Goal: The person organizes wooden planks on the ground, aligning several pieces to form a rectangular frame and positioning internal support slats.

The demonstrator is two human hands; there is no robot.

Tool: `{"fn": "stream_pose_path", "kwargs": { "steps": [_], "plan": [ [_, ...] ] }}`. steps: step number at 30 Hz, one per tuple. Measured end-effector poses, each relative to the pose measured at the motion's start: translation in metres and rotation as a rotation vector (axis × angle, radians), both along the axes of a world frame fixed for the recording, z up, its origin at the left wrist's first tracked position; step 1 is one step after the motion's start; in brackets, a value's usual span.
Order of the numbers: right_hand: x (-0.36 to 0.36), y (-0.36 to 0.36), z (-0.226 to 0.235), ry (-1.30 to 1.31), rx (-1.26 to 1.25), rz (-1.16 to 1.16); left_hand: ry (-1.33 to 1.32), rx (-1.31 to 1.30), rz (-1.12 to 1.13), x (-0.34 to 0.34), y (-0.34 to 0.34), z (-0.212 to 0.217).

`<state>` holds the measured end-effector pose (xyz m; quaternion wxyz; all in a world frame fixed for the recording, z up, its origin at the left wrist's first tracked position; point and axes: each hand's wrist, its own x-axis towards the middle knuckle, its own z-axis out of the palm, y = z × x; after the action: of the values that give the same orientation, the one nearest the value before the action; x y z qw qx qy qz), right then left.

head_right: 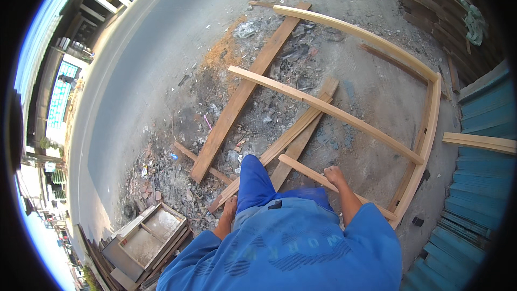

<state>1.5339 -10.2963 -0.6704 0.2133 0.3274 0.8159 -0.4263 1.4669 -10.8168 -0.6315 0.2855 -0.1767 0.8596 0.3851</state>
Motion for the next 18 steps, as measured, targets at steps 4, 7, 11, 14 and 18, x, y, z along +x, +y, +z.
{"fn": "stream_pose_path", "kwargs": {
  "steps": [4,7,11,14,18],
  "plan": [
    [-0.096,-0.02,0.037,-0.046,-0.038,-0.009,-0.118,-0.04,-0.045,-0.014,-0.058,-0.054],
    [-0.151,-0.047,0.025,0.04,0.054,0.017,-0.212,-0.012,-0.026,-0.065,-0.067,-0.049],
    [-0.206,-0.08,0.009,0.122,0.15,-0.177,-0.351,0.056,-0.027,-0.213,-0.061,-0.047],
    [-0.242,-0.12,-0.008,0.08,0.117,-0.344,-0.228,0.105,-0.186,-0.349,-0.102,-0.115],
    [-0.289,-0.164,0.016,-0.132,0.192,-0.082,-0.06,0.262,-0.067,-0.488,-0.087,-0.049]
  ]
}}
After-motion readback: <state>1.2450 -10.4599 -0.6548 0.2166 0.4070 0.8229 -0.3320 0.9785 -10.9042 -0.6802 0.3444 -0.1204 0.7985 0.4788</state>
